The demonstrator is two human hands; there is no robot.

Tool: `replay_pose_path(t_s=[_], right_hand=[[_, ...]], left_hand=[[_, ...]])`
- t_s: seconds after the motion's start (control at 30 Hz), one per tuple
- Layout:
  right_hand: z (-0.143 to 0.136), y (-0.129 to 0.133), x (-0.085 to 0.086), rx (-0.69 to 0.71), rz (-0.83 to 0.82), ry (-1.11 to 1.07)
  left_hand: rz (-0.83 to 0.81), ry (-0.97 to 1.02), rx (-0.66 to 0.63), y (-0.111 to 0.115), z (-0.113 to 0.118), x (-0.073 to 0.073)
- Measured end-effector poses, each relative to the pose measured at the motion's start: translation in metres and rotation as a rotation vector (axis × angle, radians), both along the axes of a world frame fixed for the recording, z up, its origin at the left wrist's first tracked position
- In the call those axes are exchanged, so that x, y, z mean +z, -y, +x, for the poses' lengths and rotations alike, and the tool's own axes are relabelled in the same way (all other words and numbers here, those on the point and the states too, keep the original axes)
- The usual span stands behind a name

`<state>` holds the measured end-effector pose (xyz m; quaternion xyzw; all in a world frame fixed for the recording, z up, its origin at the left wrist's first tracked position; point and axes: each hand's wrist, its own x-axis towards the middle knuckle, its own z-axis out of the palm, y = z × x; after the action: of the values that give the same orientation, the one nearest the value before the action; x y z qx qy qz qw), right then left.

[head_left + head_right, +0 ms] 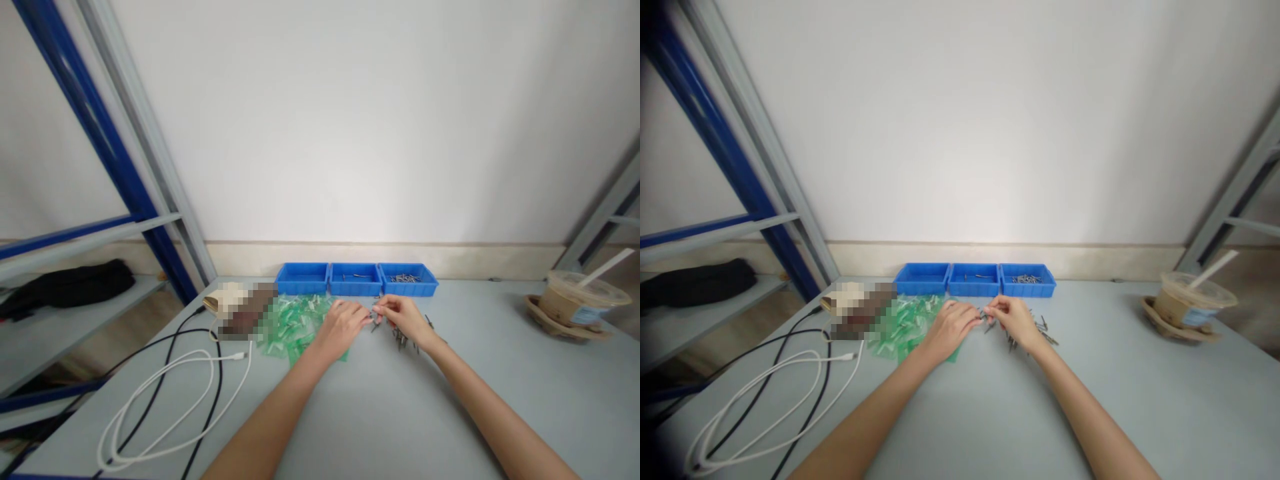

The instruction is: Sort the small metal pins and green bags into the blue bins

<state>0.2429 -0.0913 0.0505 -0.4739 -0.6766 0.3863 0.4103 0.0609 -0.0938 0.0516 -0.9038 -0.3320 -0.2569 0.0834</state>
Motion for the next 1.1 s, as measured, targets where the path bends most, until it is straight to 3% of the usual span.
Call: replay_pose_path(t_s=[0.13,0.27,0.4,0.63,0.83,0.93,1.1], right_hand=[[0.000,0.001,-0.003,0.089,-0.025,0.085],[0.002,0.003,-0.001,0.086,0.042,0.030],[0.002,0.011,0.006,-0.016,0.187,0.196],[-0.005,0.025,0.005,-0.263,0.462,0.673],[0.001,0.024,0.010,-0.097,0.527,0.741],[0.001,0.023,0.010,-0.038,0.475,0.688],[-0.003,0.022,0.009,-0.028,0.259,0.524]], left_hand=[[-0.070,-0.047,-0.079,-0.003,-0.003,-0.001],[-0.165,0.062,-0.025,-0.003,-0.004,0.000],[-0.330,0.180,-0.018,-0.002,-0.003,0.003],[-0.714,0.422,-0.187,0.001,-0.002,0.008],[-0.905,0.526,-0.276,-0.003,0.000,-0.001],[-0.897,0.539,-0.232,-0.004,0.001,-0.004],[-0.645,0.439,-0.084,0.001,0.003,-0.002]])
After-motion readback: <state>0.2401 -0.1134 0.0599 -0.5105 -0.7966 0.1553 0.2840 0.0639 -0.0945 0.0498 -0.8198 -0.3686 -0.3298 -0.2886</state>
